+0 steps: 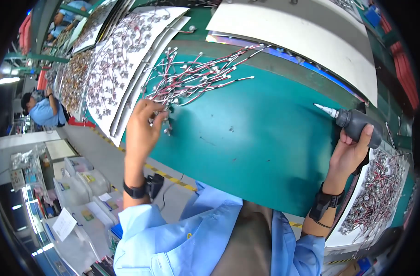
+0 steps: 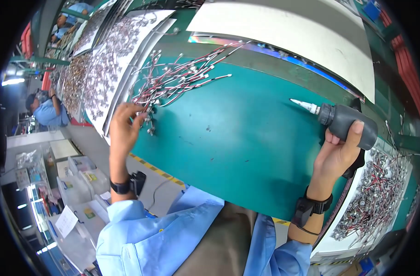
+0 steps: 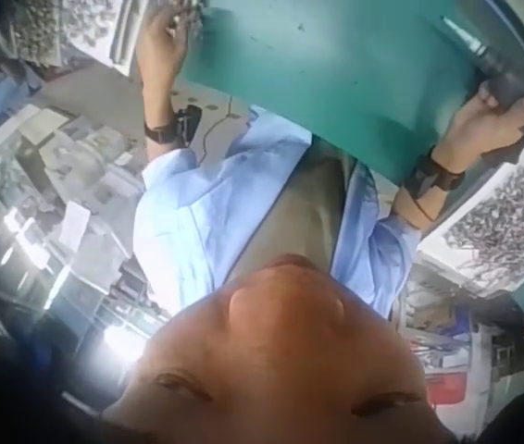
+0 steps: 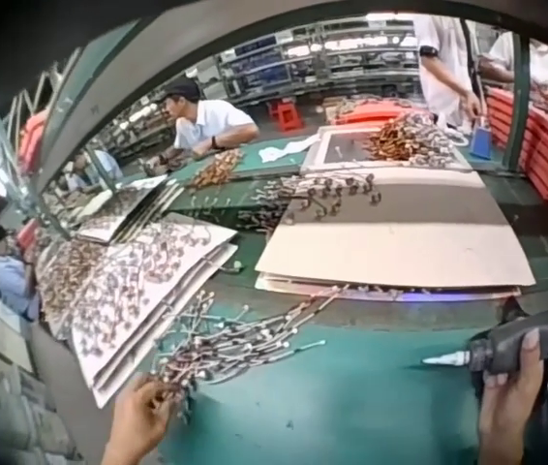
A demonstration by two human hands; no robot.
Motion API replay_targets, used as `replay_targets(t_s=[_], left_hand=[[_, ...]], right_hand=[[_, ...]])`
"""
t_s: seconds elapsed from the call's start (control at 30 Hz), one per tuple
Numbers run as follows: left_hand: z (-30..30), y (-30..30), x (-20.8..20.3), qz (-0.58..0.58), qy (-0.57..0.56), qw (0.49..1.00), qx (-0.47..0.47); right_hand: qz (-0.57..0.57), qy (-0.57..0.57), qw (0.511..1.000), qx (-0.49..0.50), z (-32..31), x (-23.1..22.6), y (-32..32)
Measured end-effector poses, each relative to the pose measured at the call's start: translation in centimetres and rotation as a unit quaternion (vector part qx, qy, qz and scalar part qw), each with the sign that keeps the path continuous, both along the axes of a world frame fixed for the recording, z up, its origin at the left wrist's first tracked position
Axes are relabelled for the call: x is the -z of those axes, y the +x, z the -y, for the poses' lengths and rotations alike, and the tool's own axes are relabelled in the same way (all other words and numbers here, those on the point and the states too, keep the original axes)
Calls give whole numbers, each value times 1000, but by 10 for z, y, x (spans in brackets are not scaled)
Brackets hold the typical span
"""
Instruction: The person picks up a wire assembly from a pile, applies glue to the connector using a squeeze bottle, and places the finished piece onto a board. This process is repeated for several assemblies, occasionally moving the pile to reach individual pieces.
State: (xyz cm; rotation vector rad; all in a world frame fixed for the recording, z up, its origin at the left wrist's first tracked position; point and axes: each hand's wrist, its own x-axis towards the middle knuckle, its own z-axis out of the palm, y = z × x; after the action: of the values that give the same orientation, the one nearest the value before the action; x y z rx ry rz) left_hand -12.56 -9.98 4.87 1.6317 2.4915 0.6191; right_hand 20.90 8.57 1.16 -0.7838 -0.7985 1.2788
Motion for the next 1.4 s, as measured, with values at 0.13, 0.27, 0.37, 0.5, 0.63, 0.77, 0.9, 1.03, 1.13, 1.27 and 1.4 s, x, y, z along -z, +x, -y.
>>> replay_targets(t_s=[0.13,0.27,0.37,0.5,0.63,0.77,0.9,1.03,1.13,1.27,1.4], left_hand=[[36,21,40,16,37,991,-127],[37,24,49,-43,96,980,-166],[27,9,43,-170,183,952,-174],[-9,-29,57,-130,146,976,-94],[-26,-21,70,-83,93,991,-44],[-36,34,74,-46,102,994,-17],[-36,73,64,-34,101,994,-14],[-33,71,51,-37,126,990,-52],[-35,18,44,-121,131,981,-77],[-32,-65,47,-154,64,983,-73],[-39,-87,51,-55,-14,998,-18]], right_hand=[[7,-1,1000,-1,8,-3,-9],[9,4,1000,3,9,-3,-9],[10,10,1000,-5,8,0,-6],[18,9,1000,-2,6,1,-6],[19,9,1000,6,6,2,-5],[24,1,1000,11,5,0,-3],[19,-6,1000,2,5,4,-5],[15,-3,1000,7,5,2,-5],[4,-8,999,33,3,-2,-2],[-9,-10,1000,21,0,-6,-6],[-3,-13,1000,15,0,-3,-1]])
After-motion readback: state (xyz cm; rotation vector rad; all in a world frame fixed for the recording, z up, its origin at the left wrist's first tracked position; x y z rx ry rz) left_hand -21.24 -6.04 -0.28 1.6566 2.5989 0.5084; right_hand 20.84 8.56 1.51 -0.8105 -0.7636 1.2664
